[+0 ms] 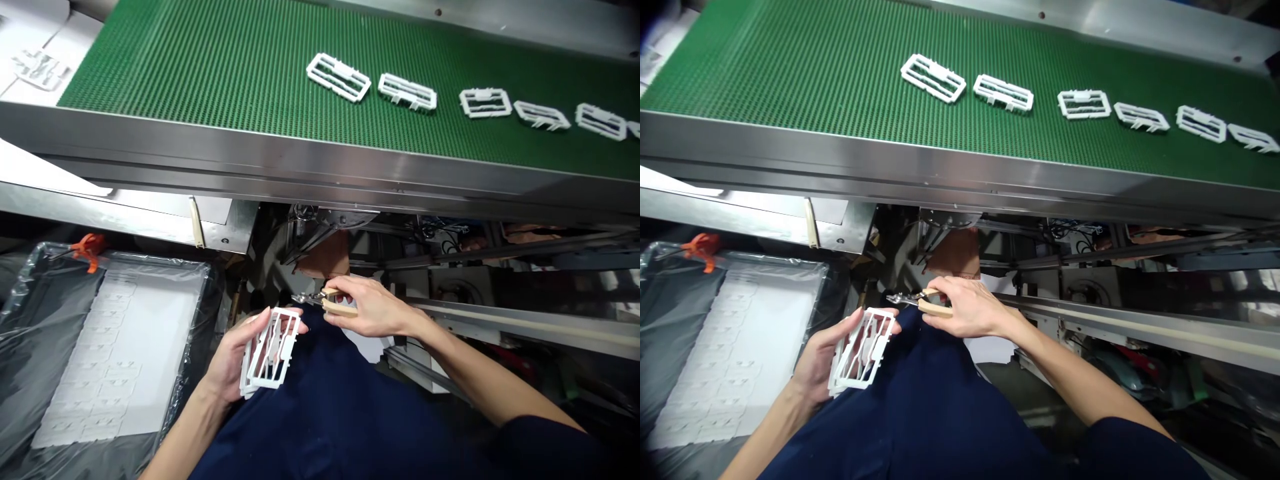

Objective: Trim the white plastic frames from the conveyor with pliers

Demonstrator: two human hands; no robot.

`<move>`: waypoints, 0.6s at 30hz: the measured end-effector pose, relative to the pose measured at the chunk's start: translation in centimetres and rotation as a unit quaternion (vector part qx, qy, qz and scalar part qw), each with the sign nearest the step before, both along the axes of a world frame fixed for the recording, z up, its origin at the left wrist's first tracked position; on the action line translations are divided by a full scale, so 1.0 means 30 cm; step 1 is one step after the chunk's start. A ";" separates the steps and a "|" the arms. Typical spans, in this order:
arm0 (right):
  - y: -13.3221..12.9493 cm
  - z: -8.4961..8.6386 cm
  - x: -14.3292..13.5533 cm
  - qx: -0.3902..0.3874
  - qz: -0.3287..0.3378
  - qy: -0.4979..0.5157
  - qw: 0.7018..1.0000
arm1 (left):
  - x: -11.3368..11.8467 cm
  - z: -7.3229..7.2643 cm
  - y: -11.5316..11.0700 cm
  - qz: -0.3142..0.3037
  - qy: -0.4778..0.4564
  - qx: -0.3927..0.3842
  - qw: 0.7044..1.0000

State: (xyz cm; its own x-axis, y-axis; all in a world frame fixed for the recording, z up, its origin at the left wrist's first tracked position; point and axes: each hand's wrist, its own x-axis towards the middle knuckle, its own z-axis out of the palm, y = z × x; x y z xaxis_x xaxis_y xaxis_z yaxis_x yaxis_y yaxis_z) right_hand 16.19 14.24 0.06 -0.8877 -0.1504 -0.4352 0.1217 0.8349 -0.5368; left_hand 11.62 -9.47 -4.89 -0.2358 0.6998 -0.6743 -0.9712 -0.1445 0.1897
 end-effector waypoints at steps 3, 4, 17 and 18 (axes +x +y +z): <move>-0.003 0.023 0.023 0.020 0.019 -0.004 1.000 | 0.004 0.001 -0.002 0.001 0.014 -0.007 1.000; -0.006 0.030 0.027 0.027 0.025 -0.004 0.999 | 0.005 0.000 -0.002 0.000 0.017 -0.007 1.000; -0.017 0.054 0.028 0.051 0.066 0.001 0.996 | 0.020 -0.014 -0.010 -0.018 0.043 0.012 0.999; -0.016 0.054 0.028 0.054 0.069 0.002 0.996 | 0.021 -0.014 -0.011 -0.017 0.044 0.015 0.999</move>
